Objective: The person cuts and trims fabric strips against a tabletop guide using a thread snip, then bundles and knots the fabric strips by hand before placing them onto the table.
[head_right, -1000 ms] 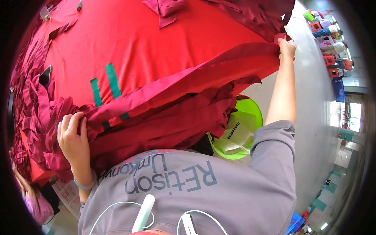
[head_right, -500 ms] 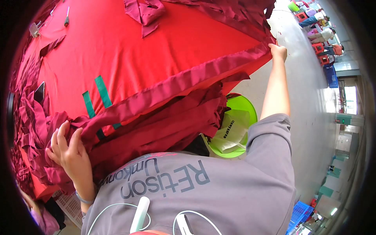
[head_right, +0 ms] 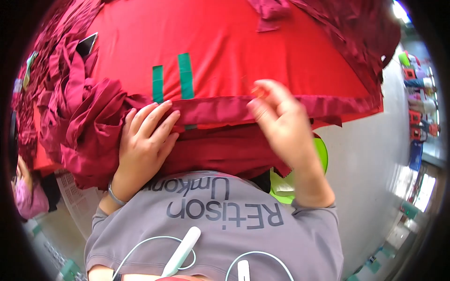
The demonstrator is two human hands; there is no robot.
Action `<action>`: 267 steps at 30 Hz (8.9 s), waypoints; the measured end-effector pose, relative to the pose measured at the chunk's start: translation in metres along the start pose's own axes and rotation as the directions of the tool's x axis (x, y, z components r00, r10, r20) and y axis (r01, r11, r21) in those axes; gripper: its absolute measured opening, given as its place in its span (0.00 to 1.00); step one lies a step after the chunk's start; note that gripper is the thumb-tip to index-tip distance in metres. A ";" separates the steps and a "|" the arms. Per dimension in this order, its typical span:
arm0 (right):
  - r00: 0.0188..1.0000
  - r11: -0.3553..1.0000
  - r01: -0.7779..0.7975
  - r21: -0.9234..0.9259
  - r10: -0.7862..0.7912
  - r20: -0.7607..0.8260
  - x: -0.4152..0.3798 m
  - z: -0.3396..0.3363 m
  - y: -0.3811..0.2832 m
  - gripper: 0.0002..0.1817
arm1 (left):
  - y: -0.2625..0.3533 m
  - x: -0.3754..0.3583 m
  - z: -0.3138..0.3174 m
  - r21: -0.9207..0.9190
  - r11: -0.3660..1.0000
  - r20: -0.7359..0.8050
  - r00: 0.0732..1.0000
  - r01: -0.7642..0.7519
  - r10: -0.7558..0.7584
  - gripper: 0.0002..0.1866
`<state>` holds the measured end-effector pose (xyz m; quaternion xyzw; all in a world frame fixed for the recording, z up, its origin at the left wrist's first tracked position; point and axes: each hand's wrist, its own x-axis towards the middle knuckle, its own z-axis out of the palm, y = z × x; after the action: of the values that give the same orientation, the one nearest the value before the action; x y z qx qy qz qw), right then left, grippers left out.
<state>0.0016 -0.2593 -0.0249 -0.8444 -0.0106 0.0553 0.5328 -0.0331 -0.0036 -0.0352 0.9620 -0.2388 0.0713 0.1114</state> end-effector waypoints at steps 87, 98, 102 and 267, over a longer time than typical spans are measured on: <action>0.987 0.987 0.159 -0.021 -0.159 -0.015 -0.019 0.074 -0.034 0.18 | 0.000 -0.013 0.027 -0.195 0.975 -0.153 0.979 0.105 -0.136 0.18; 0.965 0.986 0.167 -0.027 -0.169 -0.199 0.018 0.028 -0.009 0.07 | -0.016 -0.062 -0.037 -0.250 0.854 -0.680 0.711 -0.456 0.180 0.15; 0.901 0.938 0.269 -0.220 -0.326 -0.285 0.054 0.014 0.004 0.07 | -0.007 -0.084 -0.051 -0.289 0.897 -0.701 0.712 -0.334 0.039 0.10; -0.284 0.936 -0.308 0.170 -0.262 0.922 -0.141 0.313 -0.236 0.05 | 0.028 -0.222 -0.030 -0.008 0.789 -0.068 0.787 0.614 -0.613 0.10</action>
<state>-0.1611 0.1129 0.0654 -0.3434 -0.4058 0.7208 0.4448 -0.2433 0.0783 -0.0438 0.9853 0.0908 0.0654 0.1294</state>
